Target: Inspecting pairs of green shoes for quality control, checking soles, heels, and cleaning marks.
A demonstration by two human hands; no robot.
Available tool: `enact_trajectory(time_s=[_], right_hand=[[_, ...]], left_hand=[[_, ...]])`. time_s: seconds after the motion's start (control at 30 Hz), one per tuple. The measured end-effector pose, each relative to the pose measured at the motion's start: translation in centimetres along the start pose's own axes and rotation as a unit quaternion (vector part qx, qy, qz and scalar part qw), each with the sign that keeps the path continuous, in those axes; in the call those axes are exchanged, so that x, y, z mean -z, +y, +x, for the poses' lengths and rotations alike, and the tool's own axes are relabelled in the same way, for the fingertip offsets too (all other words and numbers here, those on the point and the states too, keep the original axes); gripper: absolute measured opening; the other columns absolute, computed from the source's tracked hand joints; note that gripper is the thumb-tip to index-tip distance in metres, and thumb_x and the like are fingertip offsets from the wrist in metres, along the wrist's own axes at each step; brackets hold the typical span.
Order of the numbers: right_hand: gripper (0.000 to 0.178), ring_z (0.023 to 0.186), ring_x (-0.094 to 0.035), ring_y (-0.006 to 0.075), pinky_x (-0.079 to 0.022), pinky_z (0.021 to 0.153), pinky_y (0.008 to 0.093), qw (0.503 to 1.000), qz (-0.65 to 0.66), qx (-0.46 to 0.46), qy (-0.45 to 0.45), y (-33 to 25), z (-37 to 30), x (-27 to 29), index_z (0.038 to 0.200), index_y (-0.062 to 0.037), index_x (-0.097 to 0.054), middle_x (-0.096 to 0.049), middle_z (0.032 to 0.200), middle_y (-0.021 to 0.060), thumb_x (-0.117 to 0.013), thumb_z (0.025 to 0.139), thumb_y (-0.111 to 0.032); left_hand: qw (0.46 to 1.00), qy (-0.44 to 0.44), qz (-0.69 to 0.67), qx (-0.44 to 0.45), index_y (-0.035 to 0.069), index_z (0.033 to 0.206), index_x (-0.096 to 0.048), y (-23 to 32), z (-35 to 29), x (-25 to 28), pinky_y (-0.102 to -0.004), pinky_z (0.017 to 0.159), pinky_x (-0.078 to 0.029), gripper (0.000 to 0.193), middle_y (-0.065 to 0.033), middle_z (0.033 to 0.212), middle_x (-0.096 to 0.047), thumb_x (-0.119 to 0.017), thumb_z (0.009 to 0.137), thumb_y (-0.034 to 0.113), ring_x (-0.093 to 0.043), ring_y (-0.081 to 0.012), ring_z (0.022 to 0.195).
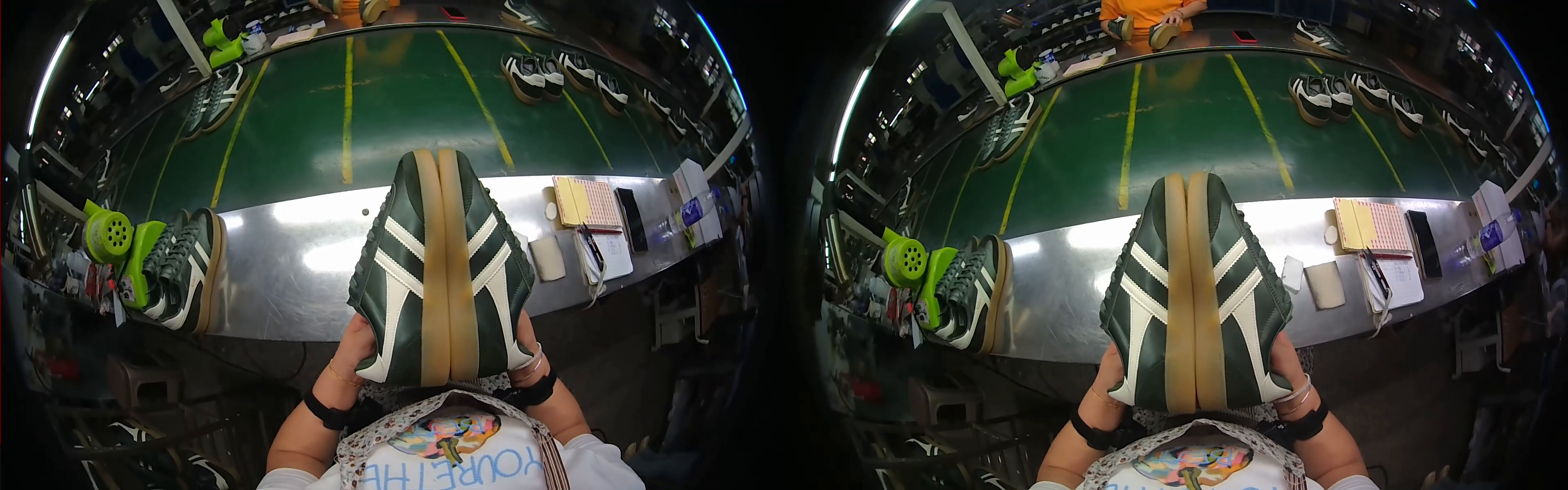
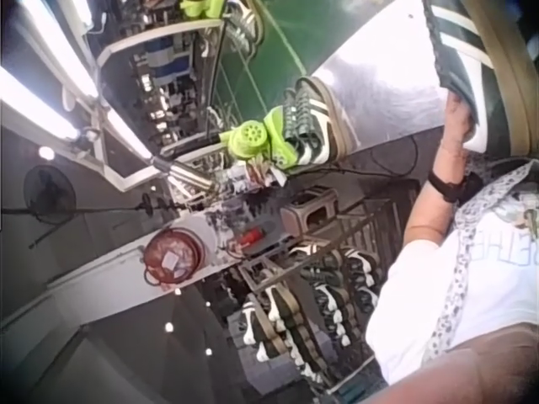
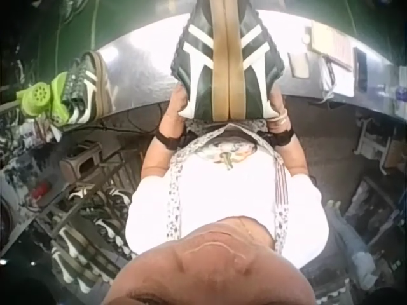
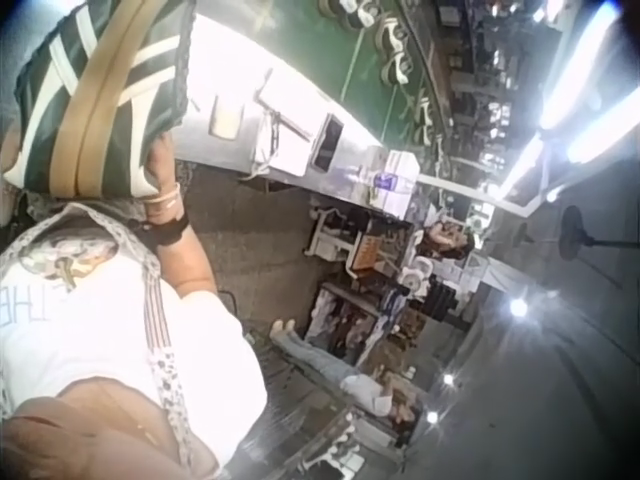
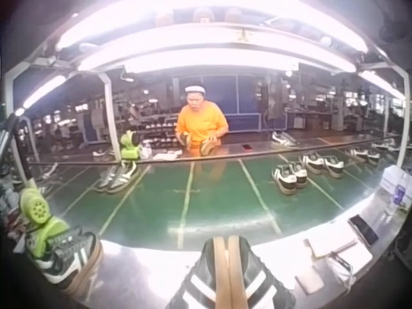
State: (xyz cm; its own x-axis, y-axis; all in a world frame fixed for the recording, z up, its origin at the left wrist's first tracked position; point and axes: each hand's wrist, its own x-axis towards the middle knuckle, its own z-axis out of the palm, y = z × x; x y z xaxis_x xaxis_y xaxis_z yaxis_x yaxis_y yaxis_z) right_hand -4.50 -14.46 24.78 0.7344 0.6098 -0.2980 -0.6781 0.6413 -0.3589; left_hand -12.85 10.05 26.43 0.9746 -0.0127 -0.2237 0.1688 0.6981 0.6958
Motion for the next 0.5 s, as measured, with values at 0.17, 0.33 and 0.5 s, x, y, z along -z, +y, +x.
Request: enact_trajectory(time_s=[0.17,0.33,0.5], right_hand=[[0.04,0.102,-0.061,0.0217,-0.052,0.085,0.0343,1.0,-0.02,0.011,-0.003,-0.1,-0.1,0.8,0.13,-0.0011,-0.045,-0.057,0.122,0.0126,-0.051,0.091,-0.009],[0.042,0.108,-0.058,0.0221,-0.048,0.093,0.0351,0.998,0.023,-0.021,-0.05,0.0,-0.4,1.4,0.13,-0.0001,-0.045,-0.055,0.125,0.0125,-0.053,0.092,-0.015],[0.044,0.11,-0.055,0.0186,-0.044,0.094,0.0322,0.998,-0.031,0.058,-0.022,-0.3,-0.4,-0.9,0.128,-0.0024,-0.046,-0.055,0.121,0.0073,-0.058,0.087,-0.012]], left_hand=[[0.999,0.009,-0.02,0.031,0.002,0.133,-0.042,0.7,-0.2,-0.5,-0.0364,0.092,-0.048,0.046,-0.0126,0.125,-0.054,-0.048,0.087,-0.003,-0.057,-0.0238,0.109],[0.995,0.078,0.018,0.054,0.002,0.134,-0.041,1.6,-0.2,-1.0,-0.0361,0.095,-0.046,0.05,-0.0122,0.128,-0.052,-0.048,0.085,-0.003,-0.056,-0.0239,0.112],[1.0,-0.014,-0.01,0.002,0.0,0.136,-0.038,2.5,-0.8,-0.4,-0.0339,0.098,-0.043,0.06,-0.0115,0.129,-0.051,-0.053,0.078,-0.005,-0.051,-0.024,0.118]])
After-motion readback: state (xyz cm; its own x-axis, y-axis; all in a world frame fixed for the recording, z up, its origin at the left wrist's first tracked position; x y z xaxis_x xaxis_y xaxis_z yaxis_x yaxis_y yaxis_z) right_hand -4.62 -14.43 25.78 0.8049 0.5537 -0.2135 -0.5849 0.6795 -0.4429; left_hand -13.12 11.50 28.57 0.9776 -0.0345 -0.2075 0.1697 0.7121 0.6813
